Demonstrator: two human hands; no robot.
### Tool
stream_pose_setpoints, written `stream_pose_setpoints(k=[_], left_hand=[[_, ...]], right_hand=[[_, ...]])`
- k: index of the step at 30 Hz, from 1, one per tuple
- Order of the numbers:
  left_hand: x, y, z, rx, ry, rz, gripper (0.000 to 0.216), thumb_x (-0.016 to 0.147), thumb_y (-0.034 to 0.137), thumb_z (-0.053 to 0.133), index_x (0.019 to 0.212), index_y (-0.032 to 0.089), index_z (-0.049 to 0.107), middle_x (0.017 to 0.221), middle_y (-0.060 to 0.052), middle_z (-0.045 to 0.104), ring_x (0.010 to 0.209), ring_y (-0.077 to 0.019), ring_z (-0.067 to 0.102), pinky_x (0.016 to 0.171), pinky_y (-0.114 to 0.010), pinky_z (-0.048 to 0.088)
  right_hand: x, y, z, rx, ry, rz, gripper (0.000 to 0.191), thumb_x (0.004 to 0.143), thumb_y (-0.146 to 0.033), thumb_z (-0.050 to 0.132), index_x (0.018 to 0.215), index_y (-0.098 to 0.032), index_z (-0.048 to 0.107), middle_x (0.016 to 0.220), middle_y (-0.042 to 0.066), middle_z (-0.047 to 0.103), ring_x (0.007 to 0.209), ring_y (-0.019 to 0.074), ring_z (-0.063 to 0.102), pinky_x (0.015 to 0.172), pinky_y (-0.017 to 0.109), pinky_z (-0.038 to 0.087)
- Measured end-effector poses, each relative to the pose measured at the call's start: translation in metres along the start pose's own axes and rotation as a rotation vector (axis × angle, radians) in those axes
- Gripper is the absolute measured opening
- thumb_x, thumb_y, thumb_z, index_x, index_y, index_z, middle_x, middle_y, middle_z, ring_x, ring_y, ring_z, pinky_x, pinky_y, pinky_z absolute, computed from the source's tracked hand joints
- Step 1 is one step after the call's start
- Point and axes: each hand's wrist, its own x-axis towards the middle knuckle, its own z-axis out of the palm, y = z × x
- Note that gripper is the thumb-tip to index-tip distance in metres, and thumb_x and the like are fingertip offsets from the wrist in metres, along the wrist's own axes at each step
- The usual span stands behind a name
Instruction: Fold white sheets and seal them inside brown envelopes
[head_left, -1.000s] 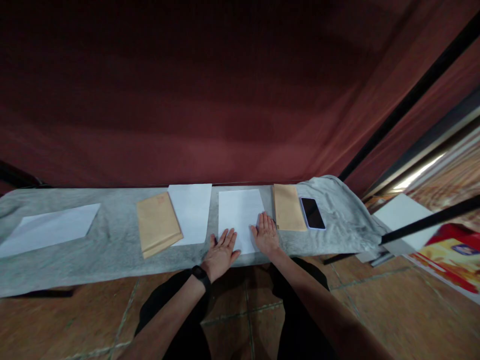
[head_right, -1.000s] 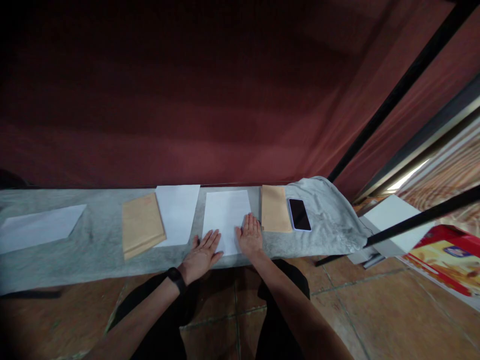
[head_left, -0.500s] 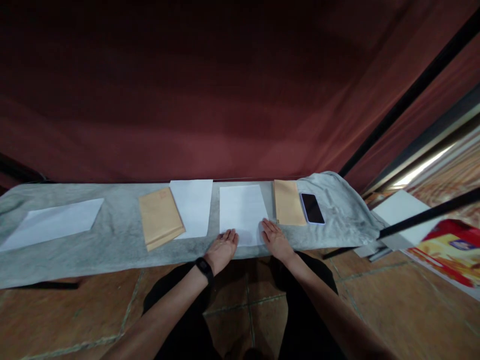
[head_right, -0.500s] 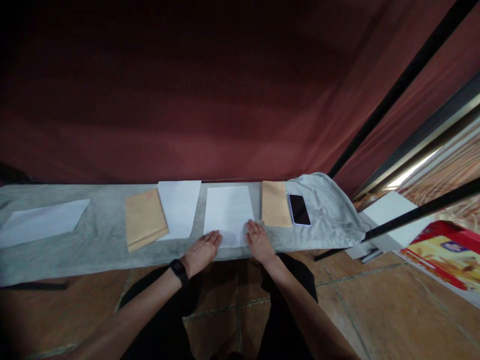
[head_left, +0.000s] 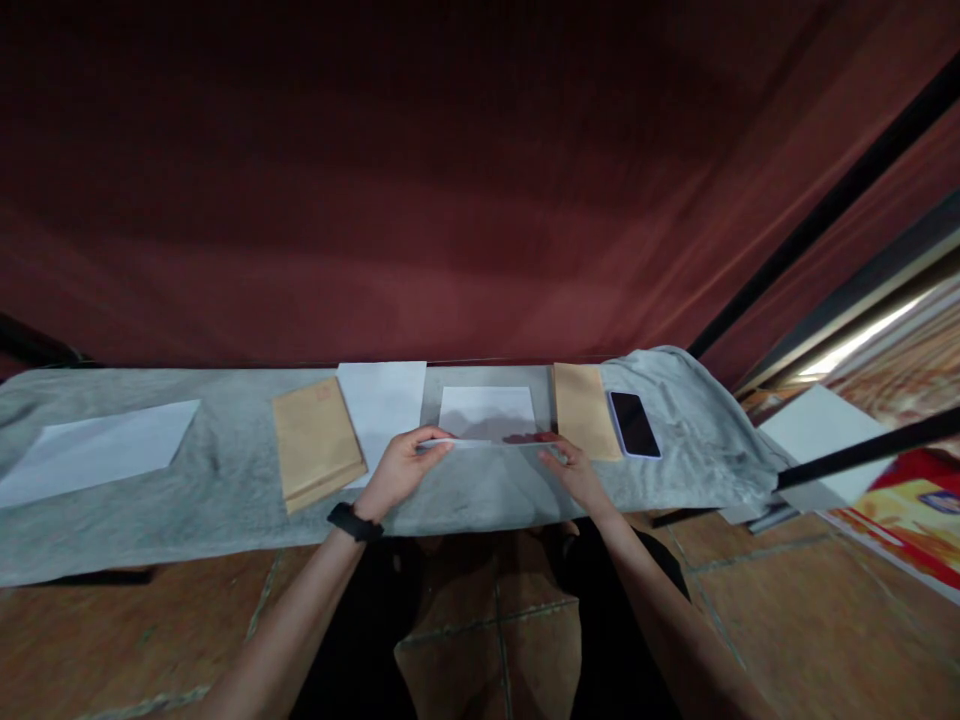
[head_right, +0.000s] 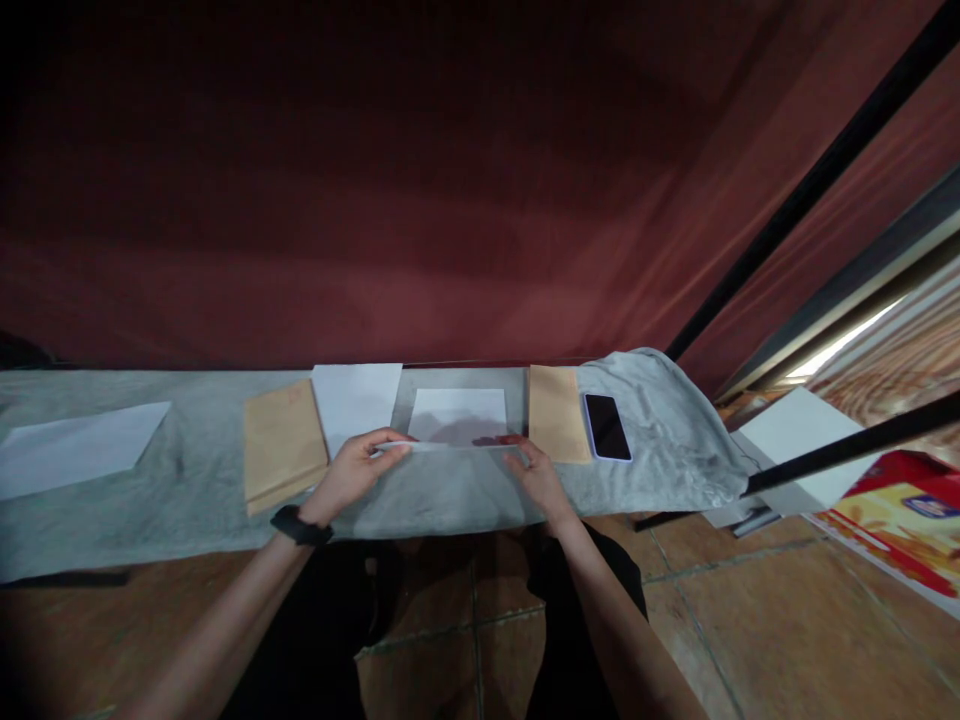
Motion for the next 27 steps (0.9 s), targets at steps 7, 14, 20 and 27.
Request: stream_pose_setpoints(k=[7,14,20,27], left_hand=[[0.046,-0.046,0.033,-0.288,0.245,-0.135,0.072,0.083,0.04,0.066,0.146,0.013,0.044,0.106,-0.009,0.075,0.092,-0.0195,0.071,0.083,-0.033,0.057],[0.037,-0.077,0.059,0.157,0.322,-0.224,0.07,0.083,0.019,0.057,0.151,0.018,0.043,0.117,-0.008,0.075,0.095,-0.0237,0.073,0.092,-0.038,0.057],[0.026,-0.074,0.065,0.345,0.283,-0.196,0.075,0.084,0.019,0.057,0.156,0.018,0.036,0.14,-0.01,0.064,0.119,-0.0265,0.067,0.104,-0.038,0.053],[0.027,-0.064,0.066,0.497,0.217,-0.238,0.063,0.083,0.014,0.057,0.146,0.014,0.051,0.133,-0.015,0.061,0.107,-0.027,0.07,0.102,-0.038,0.055]], right_hand=[[0.032,0.0,0.025,-0.122,0.106,0.097,0.029,0.093,-0.038,0.049,0.084,-0.019,0.069,0.077,0.005,0.073,0.07,0.0192,0.067,0.068,0.028,0.051],[0.031,0.005,0.044,-0.325,0.146,0.187,0.031,0.096,-0.028,0.046,0.118,-0.017,0.066,0.086,0.008,0.076,0.078,0.0232,0.072,0.069,0.029,0.051],[0.025,0.0,0.049,-0.6,0.086,0.211,0.047,0.1,-0.022,0.042,0.145,-0.014,0.049,0.111,0.014,0.076,0.092,0.0266,0.075,0.077,0.032,0.053],[0.02,-0.007,0.052,-0.748,0.067,0.165,0.047,0.101,-0.018,0.039,0.147,-0.013,0.047,0.124,0.017,0.071,0.103,0.0266,0.071,0.086,0.034,0.053]])
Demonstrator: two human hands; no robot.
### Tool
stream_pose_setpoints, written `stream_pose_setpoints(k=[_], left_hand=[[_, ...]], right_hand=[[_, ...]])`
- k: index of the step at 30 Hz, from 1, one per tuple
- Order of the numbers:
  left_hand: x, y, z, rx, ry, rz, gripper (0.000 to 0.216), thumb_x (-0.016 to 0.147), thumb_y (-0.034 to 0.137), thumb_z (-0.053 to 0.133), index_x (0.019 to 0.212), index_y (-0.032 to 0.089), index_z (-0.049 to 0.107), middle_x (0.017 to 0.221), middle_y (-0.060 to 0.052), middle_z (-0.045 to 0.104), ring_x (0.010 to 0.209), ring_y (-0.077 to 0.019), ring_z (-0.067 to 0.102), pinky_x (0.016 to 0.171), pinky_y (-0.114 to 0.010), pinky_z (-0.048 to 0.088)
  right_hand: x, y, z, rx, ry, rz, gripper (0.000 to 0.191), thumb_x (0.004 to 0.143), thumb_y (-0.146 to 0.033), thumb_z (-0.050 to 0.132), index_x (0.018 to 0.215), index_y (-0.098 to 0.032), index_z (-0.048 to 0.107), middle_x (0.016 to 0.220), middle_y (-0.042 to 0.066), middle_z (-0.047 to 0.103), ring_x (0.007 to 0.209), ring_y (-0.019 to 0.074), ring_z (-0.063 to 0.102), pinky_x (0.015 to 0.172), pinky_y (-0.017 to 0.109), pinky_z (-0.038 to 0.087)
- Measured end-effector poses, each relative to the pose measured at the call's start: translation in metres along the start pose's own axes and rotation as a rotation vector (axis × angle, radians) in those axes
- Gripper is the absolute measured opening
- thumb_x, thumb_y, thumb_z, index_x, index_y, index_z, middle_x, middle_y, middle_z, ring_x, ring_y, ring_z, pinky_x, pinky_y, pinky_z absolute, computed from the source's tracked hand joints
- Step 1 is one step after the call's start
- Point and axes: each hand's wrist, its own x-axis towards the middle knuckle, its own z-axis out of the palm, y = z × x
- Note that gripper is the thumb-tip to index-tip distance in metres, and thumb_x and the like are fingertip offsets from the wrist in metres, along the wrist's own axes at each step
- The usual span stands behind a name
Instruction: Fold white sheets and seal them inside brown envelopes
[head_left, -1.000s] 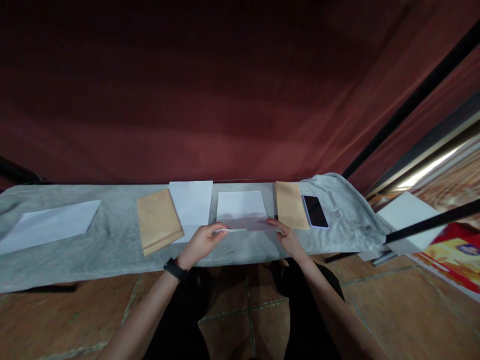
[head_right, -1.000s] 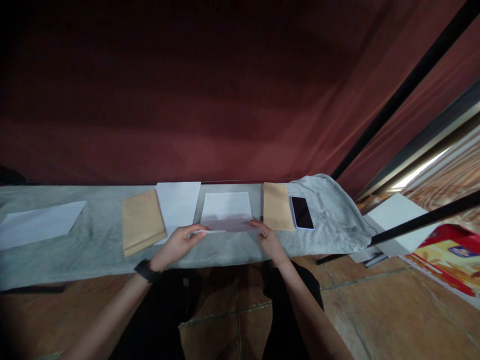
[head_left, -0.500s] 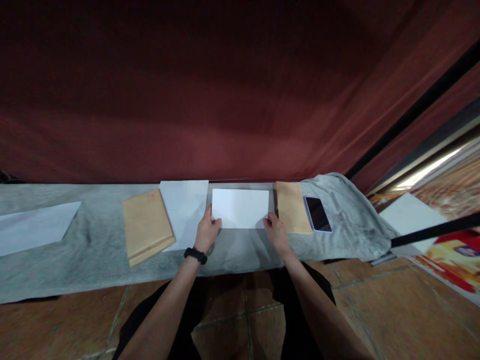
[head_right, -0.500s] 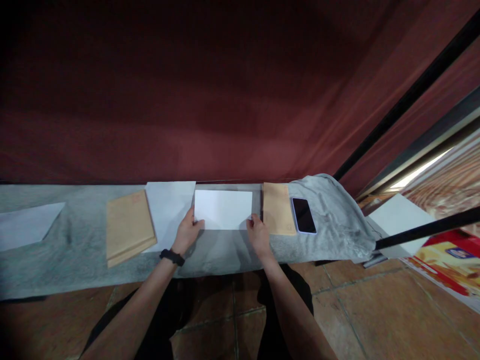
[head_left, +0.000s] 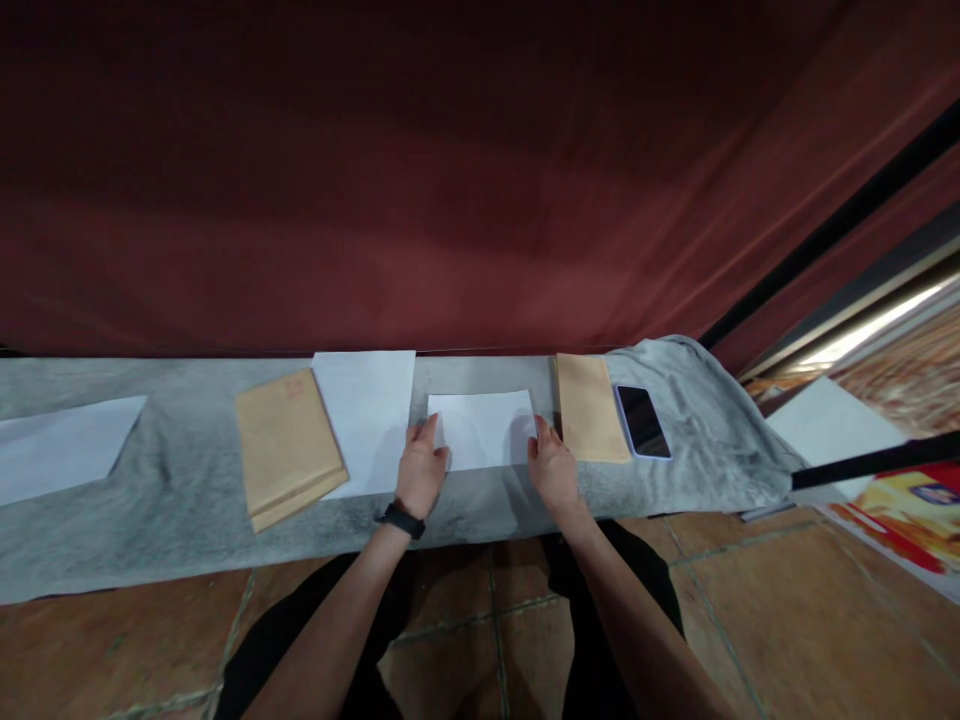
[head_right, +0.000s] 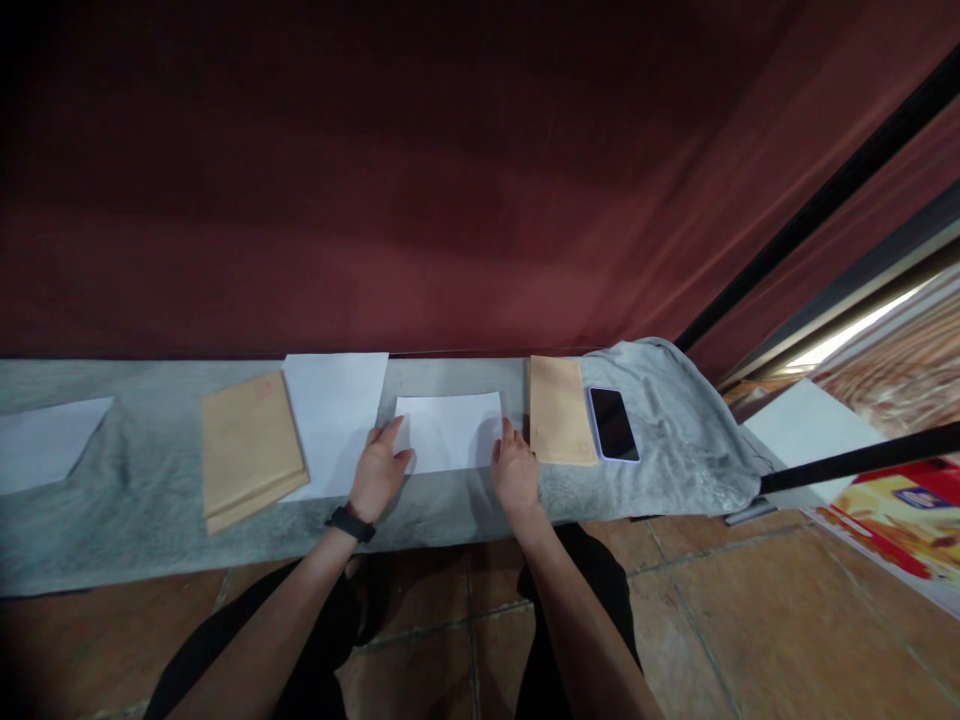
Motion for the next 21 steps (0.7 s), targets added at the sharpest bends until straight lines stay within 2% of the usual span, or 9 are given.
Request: stream_pose_setpoints(k=[7,11,13,15,18,21], left_hand=[[-0.005,0.004,-0.004,0.109,-0.016,0.051,0.058,0.087,0.013,0.054,0.145,0.015,0.051,0.148,-0.017,0.048,0.122,-0.0274,0.064,0.107,-0.039,0.052],[-0.011,0.014,-0.001,0.252,0.026,0.194,0.057,0.09,0.01,0.048,0.147,0.011,0.048,0.16,-0.021,0.037,0.145,-0.0342,0.042,0.119,-0.049,0.038],[-0.014,0.021,0.008,0.27,0.022,0.298,0.056,0.093,0.013,0.045,0.148,0.009,0.046,0.164,-0.021,0.033,0.152,-0.0352,0.03,0.122,-0.052,0.031],[-0.018,0.028,0.021,0.237,-0.008,0.398,0.055,0.097,0.02,0.042,0.152,0.009,0.042,0.165,-0.019,0.031,0.154,-0.0338,0.027,0.122,-0.053,0.032],[-0.021,0.034,0.044,0.216,-0.029,0.488,0.059,0.1,0.023,0.037,0.157,0.01,0.033,0.165,-0.018,0.033,0.155,-0.03,0.026,0.124,-0.053,0.029],[-0.02,0.032,0.059,0.262,-0.093,0.503,0.063,0.097,0.023,0.04,0.156,0.004,0.031,0.162,-0.021,0.036,0.154,-0.0293,0.028,0.125,-0.051,0.027]], right_hand=[[-0.003,-0.002,0.001,-0.083,-0.004,-0.02,0.044,0.102,-0.015,0.037,0.143,-0.015,0.052,0.121,0.017,0.069,0.104,0.0265,0.069,0.088,0.035,0.052],[-0.004,0.001,0.0,-0.037,0.052,-0.066,0.044,0.099,-0.012,0.041,0.141,-0.011,0.055,0.118,0.019,0.068,0.111,0.0292,0.064,0.097,0.041,0.051],[-0.003,0.0,0.001,0.071,0.082,-0.126,0.044,0.099,-0.015,0.042,0.14,-0.011,0.056,0.128,0.02,0.065,0.12,0.0307,0.06,0.105,0.046,0.048],[-0.001,-0.006,0.005,0.255,0.081,-0.181,0.043,0.102,-0.024,0.041,0.142,-0.013,0.056,0.143,0.019,0.058,0.131,0.0292,0.055,0.112,0.047,0.044],[0.002,-0.026,0.018,0.538,-0.017,-0.184,0.052,0.108,-0.043,0.03,0.146,-0.016,0.054,0.15,0.014,0.055,0.138,0.0228,0.052,0.117,0.042,0.042],[0.004,-0.048,0.03,0.606,-0.127,-0.268,0.063,0.108,-0.051,0.02,0.148,-0.016,0.053,0.152,0.012,0.053,0.145,0.02,0.045,0.122,0.041,0.037]])
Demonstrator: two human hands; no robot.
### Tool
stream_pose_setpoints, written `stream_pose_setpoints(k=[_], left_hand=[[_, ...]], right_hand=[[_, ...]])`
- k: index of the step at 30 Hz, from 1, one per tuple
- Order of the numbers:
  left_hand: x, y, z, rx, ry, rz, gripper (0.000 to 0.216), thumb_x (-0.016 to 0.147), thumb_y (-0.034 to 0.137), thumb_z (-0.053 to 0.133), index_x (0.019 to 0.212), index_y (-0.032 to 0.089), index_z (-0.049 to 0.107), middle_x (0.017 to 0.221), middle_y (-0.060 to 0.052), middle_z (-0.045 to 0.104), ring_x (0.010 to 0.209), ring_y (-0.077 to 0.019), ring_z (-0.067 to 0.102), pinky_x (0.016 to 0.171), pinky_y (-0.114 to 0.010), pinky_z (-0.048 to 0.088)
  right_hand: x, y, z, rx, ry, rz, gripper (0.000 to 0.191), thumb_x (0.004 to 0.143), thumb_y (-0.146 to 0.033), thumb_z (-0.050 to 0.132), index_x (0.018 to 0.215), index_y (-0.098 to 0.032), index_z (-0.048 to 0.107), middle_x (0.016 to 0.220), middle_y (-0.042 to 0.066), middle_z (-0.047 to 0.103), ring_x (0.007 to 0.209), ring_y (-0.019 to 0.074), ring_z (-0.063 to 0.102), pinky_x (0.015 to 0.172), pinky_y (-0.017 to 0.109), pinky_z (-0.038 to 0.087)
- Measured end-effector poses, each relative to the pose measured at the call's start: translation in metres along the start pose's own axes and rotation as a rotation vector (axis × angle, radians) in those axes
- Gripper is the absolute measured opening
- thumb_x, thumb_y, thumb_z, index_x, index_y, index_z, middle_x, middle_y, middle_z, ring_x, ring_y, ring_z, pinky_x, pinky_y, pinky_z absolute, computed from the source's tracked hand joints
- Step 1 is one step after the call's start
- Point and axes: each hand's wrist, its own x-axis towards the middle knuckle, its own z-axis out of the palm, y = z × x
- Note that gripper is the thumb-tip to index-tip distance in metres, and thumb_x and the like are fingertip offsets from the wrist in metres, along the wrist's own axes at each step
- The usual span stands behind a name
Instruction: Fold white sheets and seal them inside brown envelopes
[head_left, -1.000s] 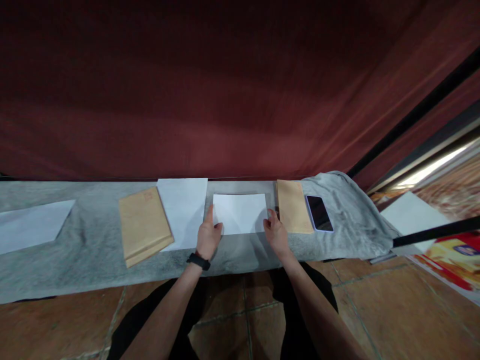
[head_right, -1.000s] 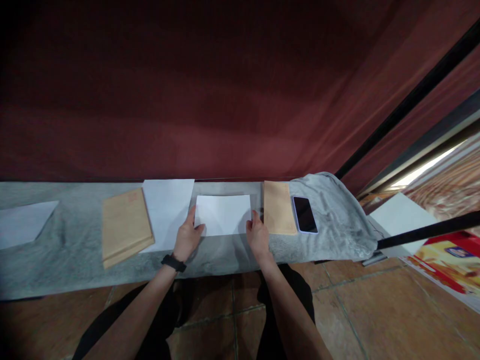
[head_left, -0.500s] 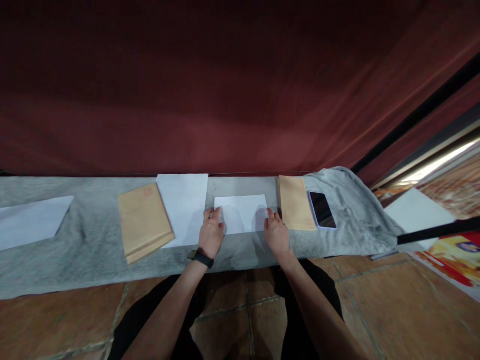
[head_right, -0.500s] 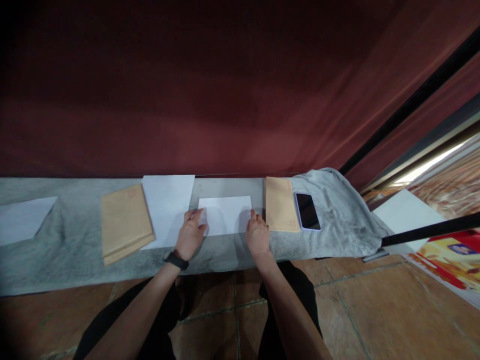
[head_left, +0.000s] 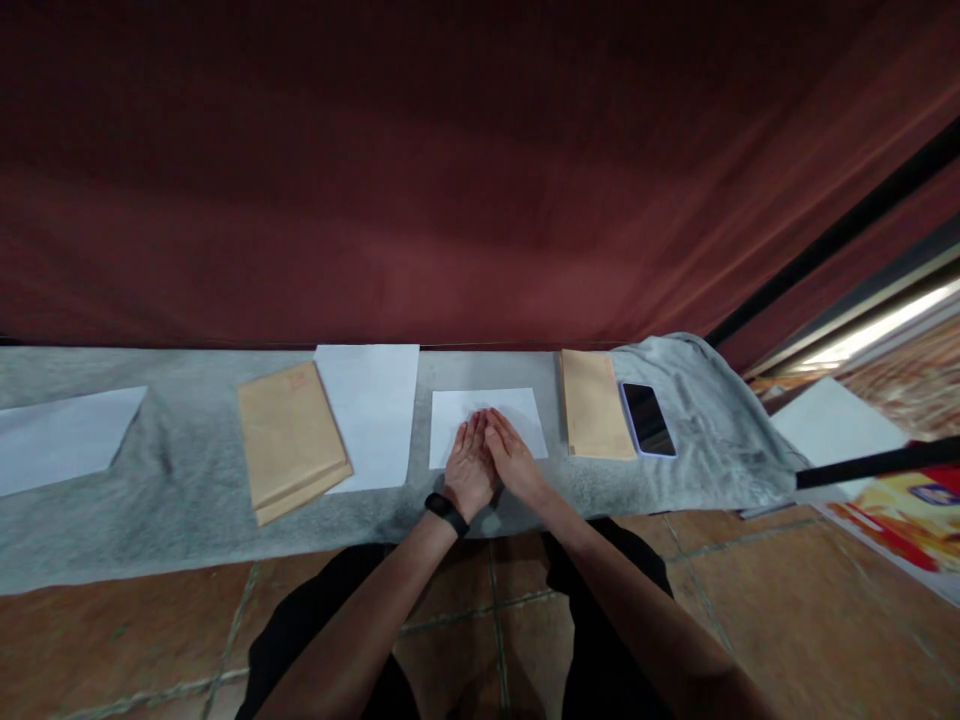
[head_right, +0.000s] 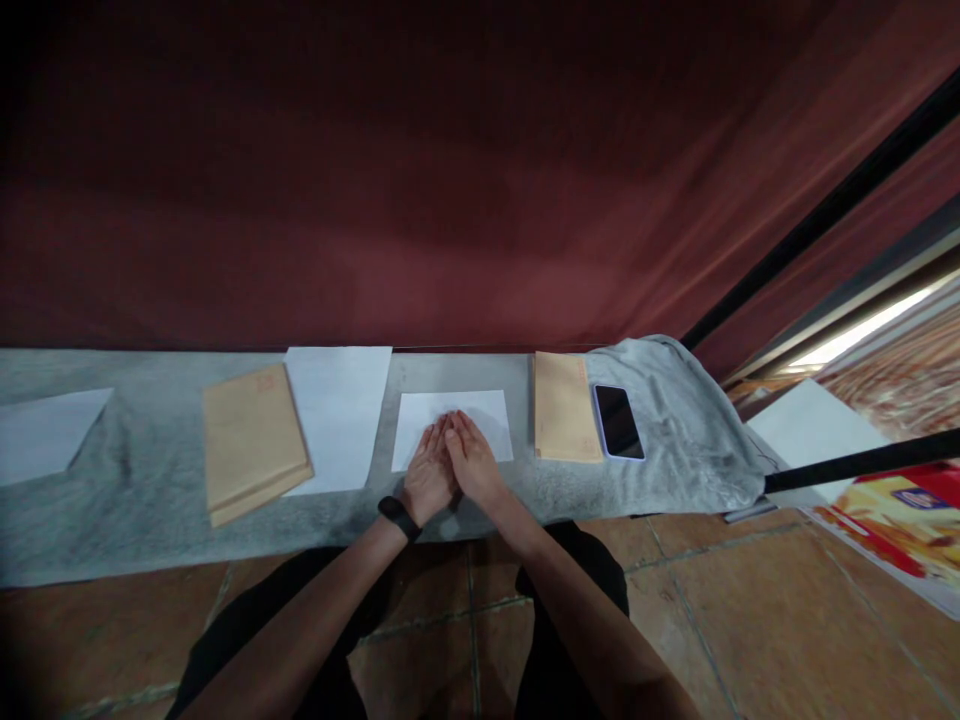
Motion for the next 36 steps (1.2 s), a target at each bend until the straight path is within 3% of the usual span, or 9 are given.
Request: stream_pose_setpoints(k=[3,7,14,21,36], left_hand=[[0.004,-0.005,0.004,0.045,-0.06,-0.028,0.061,0.097,0.023,0.04,0.155,0.005,0.035,0.163,-0.02,0.035,0.154,-0.0288,0.029,0.126,-0.049,0.025],[0.007,-0.014,-0.003,0.072,-0.05,-0.087,0.059,0.099,0.02,0.032,0.156,0.005,0.033,0.166,-0.018,0.029,0.155,-0.0276,0.024,0.127,-0.046,0.024],[0.005,-0.031,-0.006,0.093,0.051,-0.203,0.061,0.104,0.034,0.029,0.155,0.001,0.033,0.165,-0.021,0.03,0.155,-0.0288,0.024,0.127,-0.047,0.023],[0.002,-0.037,-0.008,0.098,0.1,-0.331,0.067,0.104,0.042,0.03,0.155,-0.002,0.033,0.163,-0.024,0.03,0.154,-0.0323,0.027,0.125,-0.051,0.025],[-0.006,-0.042,-0.013,0.074,0.198,-0.357,0.066,0.103,0.04,0.032,0.151,-0.005,0.038,0.159,-0.029,0.037,0.15,-0.036,0.034,0.123,-0.054,0.03]], right_hand=[[0.003,-0.002,0.01,-0.123,-0.062,-0.105,0.063,0.109,-0.048,0.015,0.154,-0.015,0.044,0.159,0.01,0.044,0.15,0.0184,0.036,0.126,0.042,0.029],[0.001,0.007,0.009,-0.361,-0.041,-0.102,0.06,0.109,-0.041,0.017,0.156,-0.01,0.04,0.162,0.014,0.039,0.153,0.0224,0.031,0.127,0.048,0.024],[0.0,0.032,-0.002,-0.599,0.09,-0.132,0.062,0.109,-0.044,0.027,0.156,-0.004,0.037,0.161,0.021,0.036,0.151,0.0305,0.035,0.122,0.051,0.03],[-0.003,0.046,-0.012,-0.679,0.189,-0.099,0.067,0.108,-0.047,0.031,0.155,0.001,0.035,0.159,0.027,0.038,0.148,0.035,0.037,0.119,0.054,0.034],[-0.024,0.04,-0.024,-0.695,0.224,-0.054,0.06,0.108,-0.035,0.034,0.154,0.004,0.035,0.158,0.029,0.037,0.148,0.0361,0.038,0.118,0.053,0.036]])
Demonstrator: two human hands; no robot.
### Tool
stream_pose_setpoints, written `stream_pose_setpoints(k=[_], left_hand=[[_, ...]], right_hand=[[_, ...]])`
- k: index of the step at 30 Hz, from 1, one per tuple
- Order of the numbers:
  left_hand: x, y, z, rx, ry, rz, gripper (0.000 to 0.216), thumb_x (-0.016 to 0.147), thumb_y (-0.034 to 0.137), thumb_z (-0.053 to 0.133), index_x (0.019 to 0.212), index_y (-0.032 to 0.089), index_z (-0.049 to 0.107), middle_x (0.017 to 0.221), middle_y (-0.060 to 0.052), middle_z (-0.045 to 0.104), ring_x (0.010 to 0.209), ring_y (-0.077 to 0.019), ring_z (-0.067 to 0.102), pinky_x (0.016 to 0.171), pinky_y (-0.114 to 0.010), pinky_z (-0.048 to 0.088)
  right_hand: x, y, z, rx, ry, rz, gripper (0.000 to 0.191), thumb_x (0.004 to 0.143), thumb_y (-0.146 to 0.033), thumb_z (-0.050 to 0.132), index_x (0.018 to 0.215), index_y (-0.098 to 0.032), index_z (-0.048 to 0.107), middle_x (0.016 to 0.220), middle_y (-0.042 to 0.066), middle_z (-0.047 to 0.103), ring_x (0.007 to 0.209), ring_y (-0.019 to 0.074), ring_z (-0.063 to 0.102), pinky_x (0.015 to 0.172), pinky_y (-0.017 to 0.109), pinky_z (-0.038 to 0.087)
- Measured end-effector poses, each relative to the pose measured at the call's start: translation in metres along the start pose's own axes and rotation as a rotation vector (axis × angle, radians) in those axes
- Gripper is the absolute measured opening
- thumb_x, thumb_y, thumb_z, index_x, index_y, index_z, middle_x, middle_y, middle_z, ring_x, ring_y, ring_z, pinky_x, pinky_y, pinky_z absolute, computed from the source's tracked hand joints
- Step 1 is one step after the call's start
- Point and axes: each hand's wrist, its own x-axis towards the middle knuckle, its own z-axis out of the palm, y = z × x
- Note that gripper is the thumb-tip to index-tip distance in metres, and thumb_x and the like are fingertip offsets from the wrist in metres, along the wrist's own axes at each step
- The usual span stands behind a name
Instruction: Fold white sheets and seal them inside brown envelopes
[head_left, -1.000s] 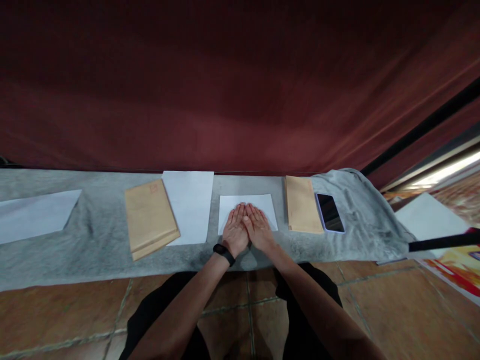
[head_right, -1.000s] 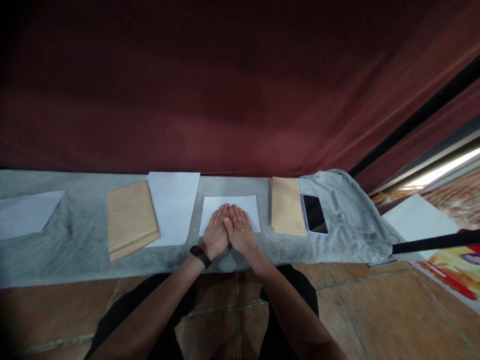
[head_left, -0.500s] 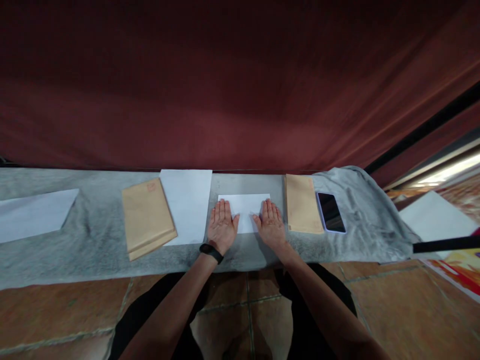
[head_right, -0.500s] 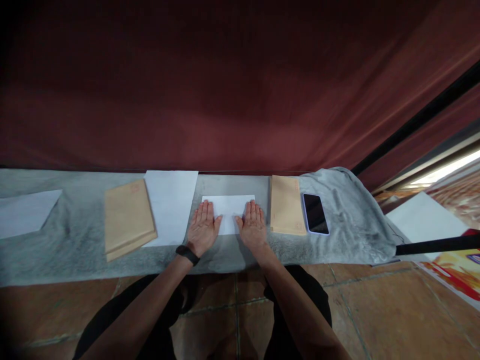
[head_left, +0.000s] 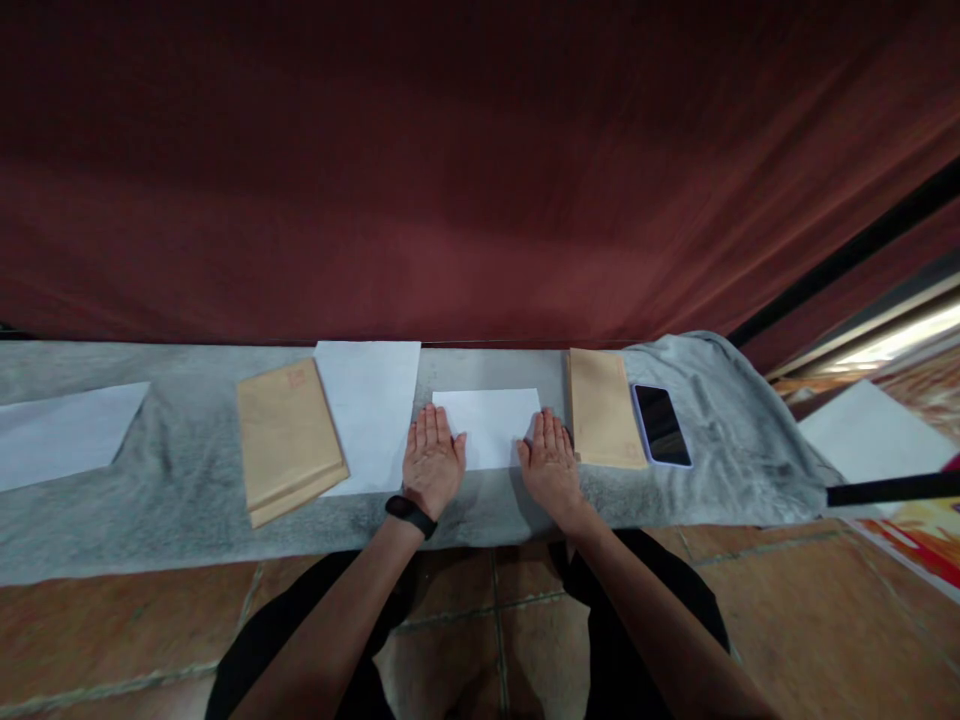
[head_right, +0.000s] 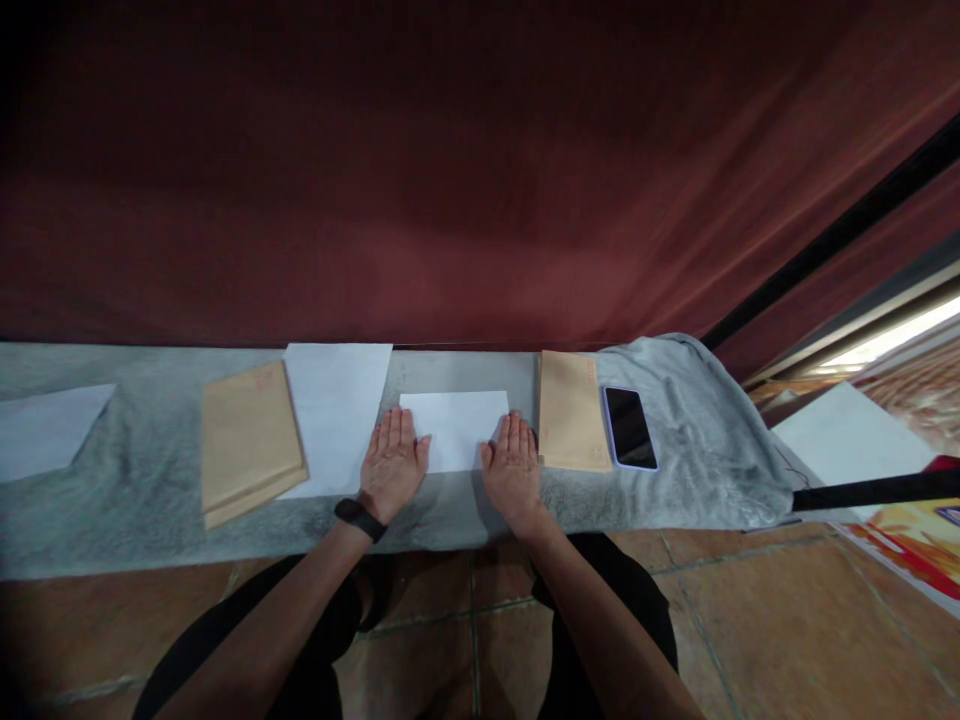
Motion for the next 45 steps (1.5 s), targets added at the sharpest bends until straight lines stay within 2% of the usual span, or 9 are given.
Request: stream_pose_setpoints(k=[4,6,9,13,18,27,38,42,45], left_hand=[[0.003,0.018,-0.006,-0.002,0.001,0.081,0.06,0.102,0.031,0.032,0.155,0.001,0.034,0.163,-0.023,0.034,0.155,-0.0309,0.026,0.125,-0.053,0.025],[0.007,0.029,-0.003,-0.021,-0.071,0.185,0.059,0.101,0.026,0.031,0.157,0.006,0.032,0.165,-0.017,0.033,0.156,-0.0264,0.023,0.127,-0.049,0.024],[0.014,0.039,0.008,-0.041,-0.176,0.284,0.062,0.098,0.021,0.034,0.159,0.007,0.029,0.165,-0.017,0.031,0.156,-0.0255,0.021,0.127,-0.048,0.024],[0.023,0.037,0.019,-0.027,-0.194,0.274,0.064,0.098,0.021,0.035,0.159,0.006,0.027,0.167,-0.018,0.026,0.156,-0.0263,0.02,0.127,-0.049,0.023],[0.032,0.033,0.018,0.007,-0.223,0.234,0.06,0.098,0.019,0.032,0.157,0.007,0.033,0.165,-0.016,0.031,0.156,-0.0254,0.023,0.127,-0.047,0.024],[0.029,0.018,0.014,0.028,-0.142,0.143,0.061,0.104,0.034,0.029,0.155,0.002,0.035,0.163,-0.019,0.034,0.155,-0.0274,0.026,0.126,-0.047,0.024],[0.017,0.008,0.0,0.027,-0.105,0.068,0.063,0.103,0.035,0.031,0.154,-0.002,0.035,0.162,-0.024,0.034,0.154,-0.032,0.027,0.126,-0.053,0.023],[0.011,0.019,-0.007,0.014,-0.065,0.115,0.062,0.103,0.033,0.031,0.156,0.0,0.032,0.165,-0.021,0.029,0.156,-0.03,0.021,0.127,-0.053,0.019],[0.002,0.032,-0.007,-0.013,-0.113,0.216,0.06,0.103,0.029,0.03,0.158,0.005,0.03,0.166,-0.016,0.029,0.157,-0.0256,0.019,0.128,-0.049,0.02]], right_hand=[[0.015,-0.017,-0.004,0.124,-0.09,-0.051,0.059,0.107,-0.032,0.032,0.159,-0.003,0.029,0.164,0.022,0.03,0.154,0.0319,0.027,0.122,0.055,0.03],[0.027,-0.029,-0.003,0.221,-0.169,-0.089,0.058,0.108,-0.033,0.027,0.16,-0.008,0.029,0.165,0.018,0.03,0.154,0.0271,0.028,0.124,0.051,0.029],[0.044,-0.046,0.002,0.305,-0.249,-0.098,0.057,0.109,-0.036,0.019,0.158,-0.012,0.035,0.162,0.012,0.039,0.152,0.0209,0.032,0.125,0.044,0.029],[0.055,-0.056,0.013,0.29,-0.26,-0.022,0.058,0.109,-0.038,0.016,0.156,-0.013,0.041,0.159,0.011,0.045,0.15,0.0204,0.037,0.125,0.043,0.028],[0.058,-0.051,0.021,0.232,-0.206,-0.014,0.057,0.11,-0.038,0.016,0.153,-0.016,0.047,0.157,0.01,0.047,0.148,0.0221,0.039,0.124,0.045,0.025],[0.05,-0.025,0.033,0.117,-0.061,-0.055,0.06,0.108,-0.041,0.028,0.154,-0.005,0.04,0.158,0.021,0.041,0.147,0.0317,0.04,0.12,0.056,0.03],[0.035,0.0,0.027,0.064,0.003,0.037,0.063,0.107,-0.039,0.031,0.155,0.002,0.036,0.157,0.028,0.04,0.146,0.0355,0.04,0.118,0.056,0.034],[0.033,-0.005,0.014,0.089,-0.036,0.016,0.06,0.107,-0.036,0.03,0.153,0.002,0.037,0.16,0.027,0.036,0.15,0.0352,0.035,0.12,0.056,0.032],[0.031,-0.015,0.005,0.173,-0.153,-0.087,0.058,0.108,-0.035,0.027,0.155,-0.003,0.038,0.163,0.02,0.034,0.153,0.0287,0.031,0.123,0.05,0.03]])
